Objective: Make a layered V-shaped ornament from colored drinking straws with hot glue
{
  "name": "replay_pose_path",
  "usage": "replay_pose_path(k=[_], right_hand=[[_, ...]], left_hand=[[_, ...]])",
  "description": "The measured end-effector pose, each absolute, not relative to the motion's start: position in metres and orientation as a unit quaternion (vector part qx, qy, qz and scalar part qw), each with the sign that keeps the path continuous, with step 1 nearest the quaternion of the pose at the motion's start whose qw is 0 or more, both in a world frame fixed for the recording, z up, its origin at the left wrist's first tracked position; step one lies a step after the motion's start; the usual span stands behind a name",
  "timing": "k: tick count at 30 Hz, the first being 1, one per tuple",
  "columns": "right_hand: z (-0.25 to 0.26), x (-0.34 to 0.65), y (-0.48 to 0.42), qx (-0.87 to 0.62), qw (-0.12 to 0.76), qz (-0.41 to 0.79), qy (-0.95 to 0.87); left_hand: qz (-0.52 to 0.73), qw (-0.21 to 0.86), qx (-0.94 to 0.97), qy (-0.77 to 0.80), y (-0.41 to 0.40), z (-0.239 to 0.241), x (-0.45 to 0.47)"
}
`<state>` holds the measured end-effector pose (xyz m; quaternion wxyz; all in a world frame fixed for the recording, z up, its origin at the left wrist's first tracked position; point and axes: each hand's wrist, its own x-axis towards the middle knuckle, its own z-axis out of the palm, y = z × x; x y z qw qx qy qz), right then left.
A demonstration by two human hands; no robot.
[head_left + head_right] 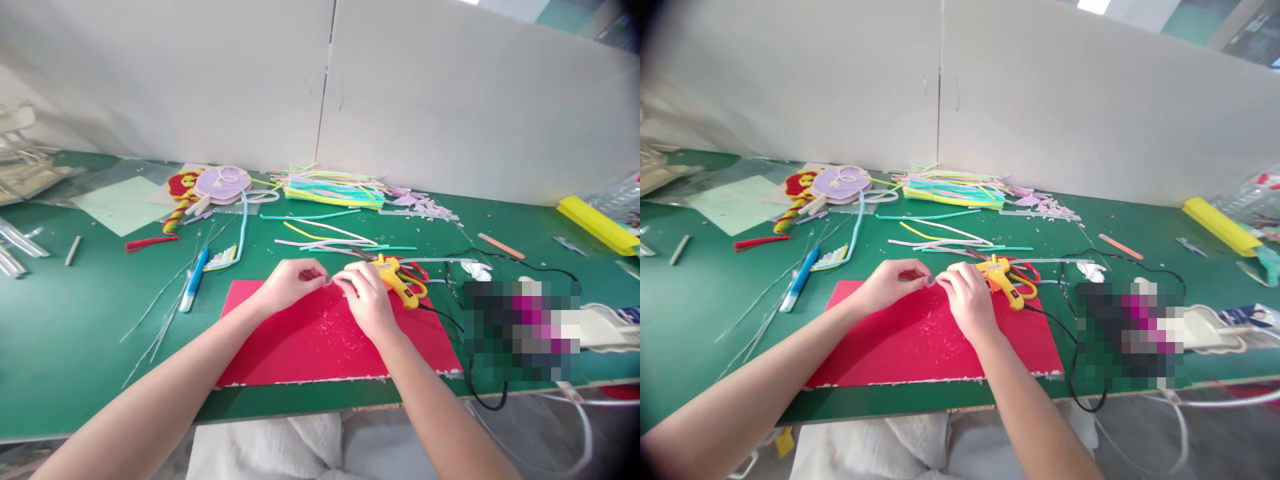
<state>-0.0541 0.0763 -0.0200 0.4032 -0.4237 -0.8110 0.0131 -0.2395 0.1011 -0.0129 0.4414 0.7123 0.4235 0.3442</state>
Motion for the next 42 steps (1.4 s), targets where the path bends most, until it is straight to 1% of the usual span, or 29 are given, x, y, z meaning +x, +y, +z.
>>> replay_pose_path(k=[9,20,29,37,42], right_hand=[[-0.023,-0.0529,0.0772,-0.423,0.41,0.004,-0.808],[-0.0215,-0.0541,0.0769,-0.421,0.409,0.007,-0.81],[-0.021,-0.0557,0.0756,-0.423,0.402,0.009,-0.812],[-0.021,-0.0558,0.0758,-0.423,0.399,0.012,-0.813],[-0.0215,-0.0551,0.0764,-0.429,0.411,0.0,-0.805]], left_hand=[[0.351,0.456,0.702,0.419,0.1025,-0.0103,-0.2421],[0.34,0.394,0.735,0.434,0.0999,-0.0102,-0.2376],[0.333,0.405,0.732,0.435,0.1,-0.0113,-0.2383],[0.329,0.386,0.738,0.445,0.0991,-0.0123,-0.238],[0.338,0.412,0.72,0.444,0.1016,-0.0153,-0.2392]])
